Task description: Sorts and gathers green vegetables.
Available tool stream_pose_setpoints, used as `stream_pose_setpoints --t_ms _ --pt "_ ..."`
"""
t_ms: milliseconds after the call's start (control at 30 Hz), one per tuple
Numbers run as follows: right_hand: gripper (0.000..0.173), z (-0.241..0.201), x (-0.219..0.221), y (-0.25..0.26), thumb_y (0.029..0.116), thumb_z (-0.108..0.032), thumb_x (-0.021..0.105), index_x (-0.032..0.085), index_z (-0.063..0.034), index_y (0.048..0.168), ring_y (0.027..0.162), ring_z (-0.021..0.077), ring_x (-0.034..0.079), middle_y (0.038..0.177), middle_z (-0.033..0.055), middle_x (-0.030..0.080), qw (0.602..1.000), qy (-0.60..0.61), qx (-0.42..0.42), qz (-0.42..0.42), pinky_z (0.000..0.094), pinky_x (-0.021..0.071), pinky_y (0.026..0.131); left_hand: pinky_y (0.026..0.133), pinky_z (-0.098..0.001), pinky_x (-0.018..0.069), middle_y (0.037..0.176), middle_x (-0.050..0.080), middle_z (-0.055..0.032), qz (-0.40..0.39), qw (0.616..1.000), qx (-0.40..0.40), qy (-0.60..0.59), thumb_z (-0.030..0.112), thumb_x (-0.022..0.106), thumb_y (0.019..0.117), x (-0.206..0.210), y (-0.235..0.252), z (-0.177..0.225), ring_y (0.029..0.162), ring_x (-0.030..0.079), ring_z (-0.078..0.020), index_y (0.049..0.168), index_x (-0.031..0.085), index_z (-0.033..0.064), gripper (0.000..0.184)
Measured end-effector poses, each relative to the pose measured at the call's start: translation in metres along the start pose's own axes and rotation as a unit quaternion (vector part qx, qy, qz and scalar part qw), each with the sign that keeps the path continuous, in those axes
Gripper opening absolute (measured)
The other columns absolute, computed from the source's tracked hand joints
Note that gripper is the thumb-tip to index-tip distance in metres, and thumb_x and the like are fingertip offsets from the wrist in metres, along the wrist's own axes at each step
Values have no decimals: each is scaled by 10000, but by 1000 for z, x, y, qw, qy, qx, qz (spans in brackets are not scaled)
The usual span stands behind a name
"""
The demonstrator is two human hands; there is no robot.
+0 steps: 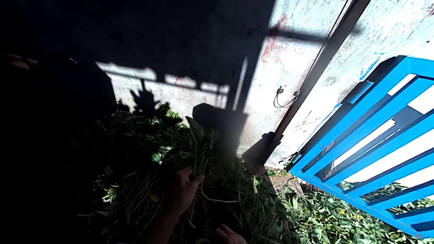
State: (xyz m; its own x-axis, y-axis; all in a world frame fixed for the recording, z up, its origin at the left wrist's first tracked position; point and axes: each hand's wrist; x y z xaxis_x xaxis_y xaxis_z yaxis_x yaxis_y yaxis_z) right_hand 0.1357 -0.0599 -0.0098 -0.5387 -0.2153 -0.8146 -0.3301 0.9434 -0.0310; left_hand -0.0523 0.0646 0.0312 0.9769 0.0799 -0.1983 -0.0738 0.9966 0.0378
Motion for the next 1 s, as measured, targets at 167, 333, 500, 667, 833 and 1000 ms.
stream_pose_setpoints --t_ms 167,333,500,667,833,1000 --pt "417 -2 11 41 931 -306 685 699 -44 1254 1124 329 677 1177 142 720 965 -67 -26 254 532 508 1005 709 -324 619 837 723 -87 -66 994 -45 -75 79 731 922 12 -9 0 737 716 -175 965 696 6 92" --pt "239 1 22 46 1028 -152 523 715 -10 1046 940 269 709 949 113 720 965 51 -79 245 473 557 895 726 -387 643 918 719 -149 -115 955 -145 -231 17 657 975 11 -17 13 750 724 -245 1087 668 -48 131" --pt "256 3 26 48 1057 -179 495 675 -2 1019 815 194 685 886 103 668 954 153 -87 242 359 591 730 752 -423 648 876 707 -168 -132 936 -180 -274 56 539 1053 13 -19 17 763 737 -277 1133 589 -50 142" --pt "292 17 32 32 1085 -203 434 622 17 1118 705 197 648 809 109 643 962 250 -44 104 400 564 669 609 -396 647 785 685 -155 60 956 -113 -264 45 515 1061 13 -14 21 625 713 -254 1076 572 -47 109" --pt "345 110 60 15 1084 -277 446 650 -8 1156 867 250 664 957 156 673 948 276 108 -118 451 546 819 604 -362 645 802 679 -75 156 956 -67 -237 94 495 1078 -6 -1 23 621 707 -186 1119 549 12 107" --pt "424 186 83 29 1054 -291 490 565 -33 1383 1274 361 589 1429 206 553 931 88 343 -88 545 483 1057 599 -407 651 827 721 -172 129 959 -117 -223 78 492 1078 -4 -3 21 655 745 -276 1173 541 -27 150"
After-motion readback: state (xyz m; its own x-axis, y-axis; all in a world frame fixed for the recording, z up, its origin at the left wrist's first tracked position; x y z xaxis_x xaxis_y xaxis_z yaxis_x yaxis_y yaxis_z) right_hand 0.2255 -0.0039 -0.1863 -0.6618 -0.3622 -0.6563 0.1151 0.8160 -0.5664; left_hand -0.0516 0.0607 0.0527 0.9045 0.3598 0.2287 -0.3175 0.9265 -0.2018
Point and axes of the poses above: each hand's wrist, its own y-axis towards the middle knuckle, its own x-axis out of the palm, z = x × y
